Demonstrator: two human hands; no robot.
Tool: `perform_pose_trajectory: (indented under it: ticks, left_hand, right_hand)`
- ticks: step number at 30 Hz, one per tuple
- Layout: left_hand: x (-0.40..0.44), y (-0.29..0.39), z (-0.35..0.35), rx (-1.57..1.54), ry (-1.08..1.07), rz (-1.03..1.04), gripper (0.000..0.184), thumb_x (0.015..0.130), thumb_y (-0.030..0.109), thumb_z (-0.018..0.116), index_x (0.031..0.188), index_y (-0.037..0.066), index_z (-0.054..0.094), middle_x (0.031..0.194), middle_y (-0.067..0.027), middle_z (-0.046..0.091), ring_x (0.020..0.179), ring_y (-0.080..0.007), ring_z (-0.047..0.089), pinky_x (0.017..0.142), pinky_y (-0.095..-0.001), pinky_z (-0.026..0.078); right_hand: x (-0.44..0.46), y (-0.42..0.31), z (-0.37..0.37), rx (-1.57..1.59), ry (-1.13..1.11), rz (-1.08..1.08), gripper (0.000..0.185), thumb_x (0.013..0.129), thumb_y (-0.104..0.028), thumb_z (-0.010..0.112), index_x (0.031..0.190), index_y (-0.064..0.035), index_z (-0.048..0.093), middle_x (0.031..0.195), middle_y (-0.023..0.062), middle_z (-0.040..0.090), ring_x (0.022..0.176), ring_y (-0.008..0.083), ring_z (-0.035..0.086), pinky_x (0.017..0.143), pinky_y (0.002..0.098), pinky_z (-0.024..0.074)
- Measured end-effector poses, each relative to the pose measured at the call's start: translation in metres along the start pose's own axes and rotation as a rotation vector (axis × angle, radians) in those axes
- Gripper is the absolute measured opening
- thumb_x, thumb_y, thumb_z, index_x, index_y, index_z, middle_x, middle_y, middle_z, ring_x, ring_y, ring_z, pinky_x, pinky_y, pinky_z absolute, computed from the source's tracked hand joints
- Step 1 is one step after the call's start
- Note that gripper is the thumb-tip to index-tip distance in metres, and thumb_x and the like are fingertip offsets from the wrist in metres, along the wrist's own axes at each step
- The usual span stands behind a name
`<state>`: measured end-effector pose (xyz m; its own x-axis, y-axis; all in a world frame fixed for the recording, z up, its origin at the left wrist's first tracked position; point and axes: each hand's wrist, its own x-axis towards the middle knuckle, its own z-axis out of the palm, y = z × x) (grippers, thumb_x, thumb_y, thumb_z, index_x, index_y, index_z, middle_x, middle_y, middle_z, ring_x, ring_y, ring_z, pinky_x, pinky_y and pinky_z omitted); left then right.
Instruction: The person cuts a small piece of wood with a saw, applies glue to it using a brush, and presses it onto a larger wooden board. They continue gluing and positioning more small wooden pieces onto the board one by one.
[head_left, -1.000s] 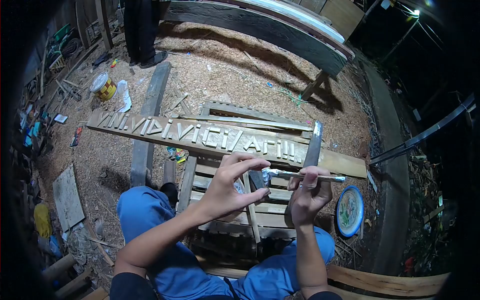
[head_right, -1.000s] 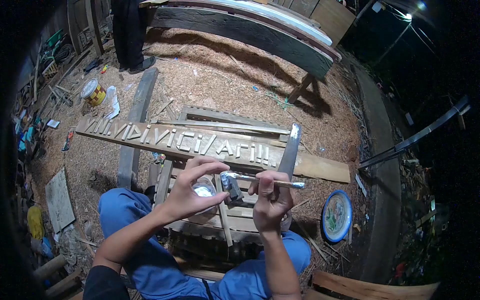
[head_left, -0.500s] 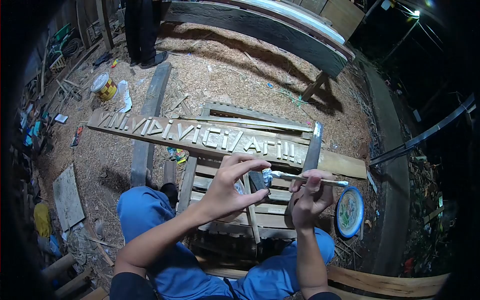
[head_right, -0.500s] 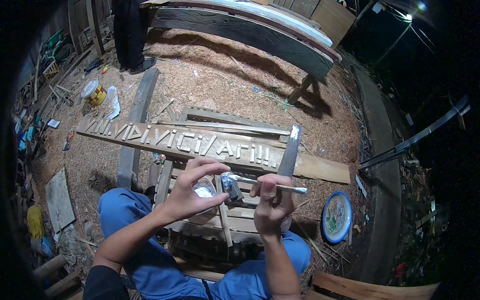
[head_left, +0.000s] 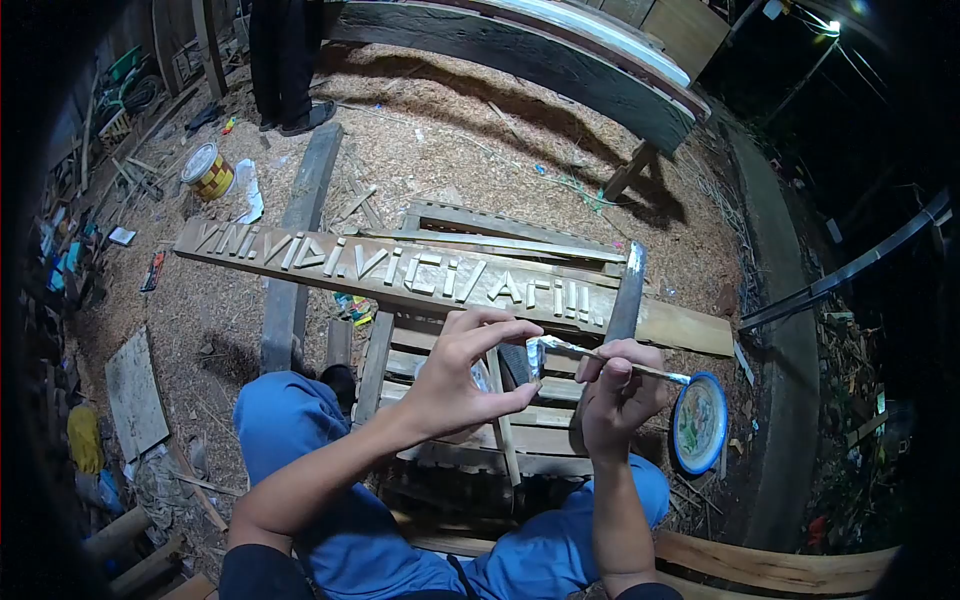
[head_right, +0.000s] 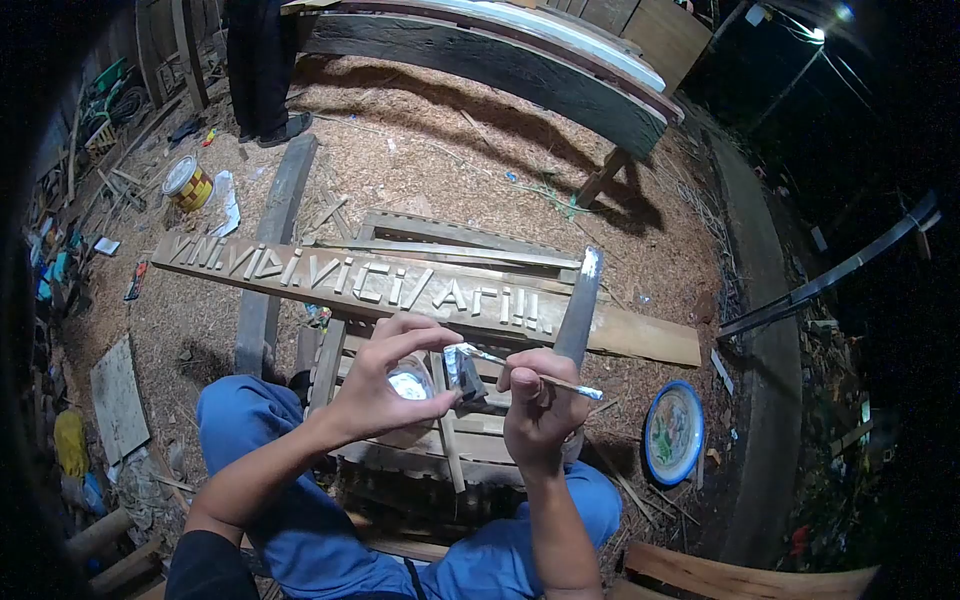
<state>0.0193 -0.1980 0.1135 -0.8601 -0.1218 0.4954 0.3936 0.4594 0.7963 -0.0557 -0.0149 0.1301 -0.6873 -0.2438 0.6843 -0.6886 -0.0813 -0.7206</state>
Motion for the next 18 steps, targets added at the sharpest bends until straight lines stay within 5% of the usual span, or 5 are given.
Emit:
perform_pose_trajectory:
  ticks: [11, 13, 18]
  left_hand:
    - [-0.0001, -0.0025, -0.0005, -0.036, -0.010, 0.010, 0.054, 0.070, 0.013, 0.087, 0.121, 0.005, 0.071, 0.119, -0.0103, 0.063, 0.114, -0.0225, 0.059, 0.101, -0.0351, 0.050]
    - [0.0000, -0.0021, -0.0011, -0.042, -0.020, -0.010, 0.054, 0.070, 0.013, 0.087, 0.122, 0.005, 0.071, 0.119, -0.0106, 0.063, 0.115, -0.0224, 0.058, 0.101, -0.0352, 0.050]
    - [0.0002, -0.0026, -0.0019, -0.056, -0.013, -0.012, 0.056, 0.071, 0.015, 0.088, 0.123, 0.005, 0.071, 0.119, -0.0108, 0.063, 0.114, -0.0221, 0.060, 0.099, -0.0346, 0.053]
  right_hand:
    - [0.0029, 0.0017, -0.0002, 0.080, -0.066, 0.004, 0.031, 0.108, -0.031, 0.053, 0.102, -0.0007, 0.051, 0.076, 0.0057, 0.049, 0.061, 0.0091, 0.045, 0.052, 0.0275, 0.0474]
    - [0.0022, 0.0038, -0.0015, 0.148, -0.047, 0.037, 0.033, 0.106, -0.030, 0.058, 0.102, 0.0018, 0.056, 0.080, 0.0097, 0.060, 0.061, 0.0126, 0.058, 0.055, 0.0267, 0.0486]
    - [0.0021, 0.0017, -0.0028, 0.162, -0.045, 0.046, 0.031, 0.107, -0.029, 0.056, 0.101, 0.0013, 0.055, 0.078, 0.0090, 0.058, 0.061, 0.0121, 0.057, 0.055, 0.0263, 0.0475]
